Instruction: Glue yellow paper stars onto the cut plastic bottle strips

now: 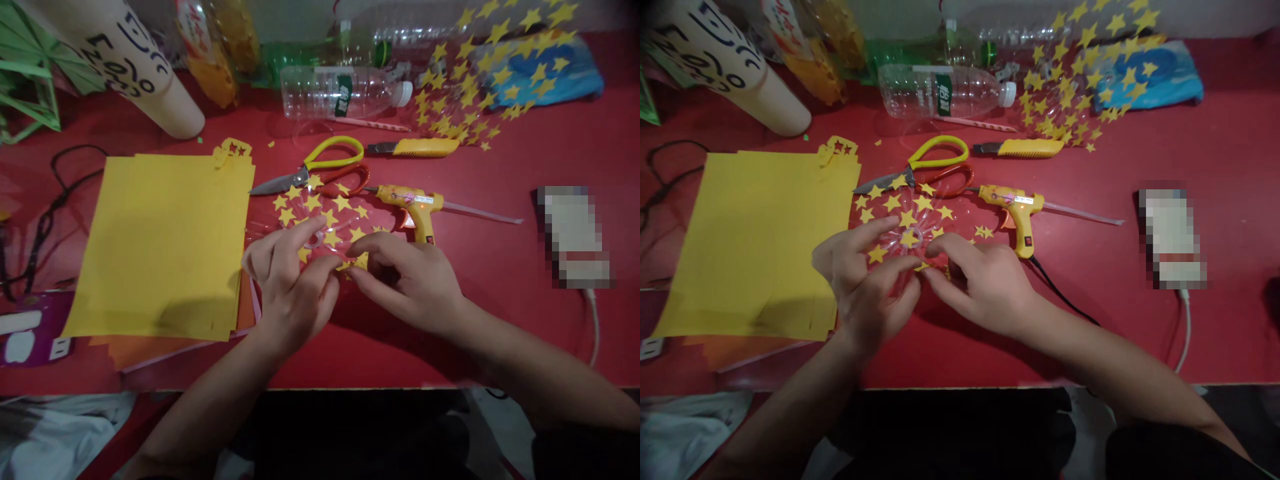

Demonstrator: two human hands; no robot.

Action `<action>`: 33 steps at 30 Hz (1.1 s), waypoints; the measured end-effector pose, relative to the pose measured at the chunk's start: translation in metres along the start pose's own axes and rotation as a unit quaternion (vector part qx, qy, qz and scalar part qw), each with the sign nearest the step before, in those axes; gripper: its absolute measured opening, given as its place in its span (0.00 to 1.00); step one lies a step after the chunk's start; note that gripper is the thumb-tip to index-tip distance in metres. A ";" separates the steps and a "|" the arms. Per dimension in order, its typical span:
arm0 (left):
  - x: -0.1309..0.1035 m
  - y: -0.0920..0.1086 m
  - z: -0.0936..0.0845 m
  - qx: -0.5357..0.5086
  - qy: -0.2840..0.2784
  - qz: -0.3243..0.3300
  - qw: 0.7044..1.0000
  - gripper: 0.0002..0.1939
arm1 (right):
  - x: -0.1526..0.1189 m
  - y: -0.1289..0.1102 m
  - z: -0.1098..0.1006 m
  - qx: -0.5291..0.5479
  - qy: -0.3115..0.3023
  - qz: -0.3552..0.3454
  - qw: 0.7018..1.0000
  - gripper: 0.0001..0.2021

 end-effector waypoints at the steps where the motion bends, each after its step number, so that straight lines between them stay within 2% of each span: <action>1: 0.000 0.000 0.001 -0.002 -0.002 -0.002 1.000 0.08 | 0.000 -0.002 0.000 -0.004 0.001 -0.007 1.000 0.06; 10: 0.001 -0.006 0.005 -0.033 -0.031 -0.027 0.999 0.06 | 0.000 -0.005 0.001 -0.013 0.002 -0.028 1.000 0.06; 17: 0.003 -0.004 0.002 0.007 -0.043 -0.020 0.999 0.08 | -0.002 -0.011 -0.002 -0.034 0.017 -0.054 0.998 0.08; 21: 0.004 -0.005 -0.006 -0.018 -0.038 -0.023 0.999 0.11 | -0.007 -0.019 -0.012 -0.071 0.044 -0.077 0.994 0.08; 23: 0.006 -0.008 -0.012 -0.064 -0.033 -0.020 0.997 0.12 | -0.009 -0.021 -0.017 -0.084 0.045 -0.083 0.992 0.08; 25: 0.006 -0.022 -0.025 -0.147 0.012 -0.043 0.988 0.11 | -0.010 -0.020 -0.023 -0.094 0.038 -0.076 0.992 0.08; 26: 0.005 -0.036 -0.032 -0.199 0.053 -0.072 0.976 0.10 | -0.010 -0.018 -0.025 -0.099 0.035 -0.068 0.992 0.08; 28: -0.003 -0.074 -0.041 -0.286 0.157 -0.155 0.933 0.09 | -0.009 -0.010 -0.030 -0.104 0.024 -0.041 0.993 0.09; 30: -0.011 -0.110 -0.030 -0.356 0.194 -0.240 0.882 0.09 | -0.005 0.003 -0.027 -0.109 -0.012 0.000 0.994 0.09; 31: -0.014 -0.125 -0.017 -0.386 0.179 -0.282 0.860 0.08 | -0.003 0.010 -0.022 -0.115 -0.041 0.023 0.992 0.09; 33: -0.017 -0.146 0.016 -0.446 0.115 -0.354 0.814 0.07 | 0.001 0.023 -0.010 -0.126 -0.101 0.060 0.985 0.07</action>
Point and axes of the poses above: each hand's wrist, its own x-axis towards the middle knuckle, its own z-axis out of the palm, y = z × x, the point moved 10 cm from there along x, towards the middle knuckle, and after that the axes turned 9 degrees about -y, right-handed, at the moved point
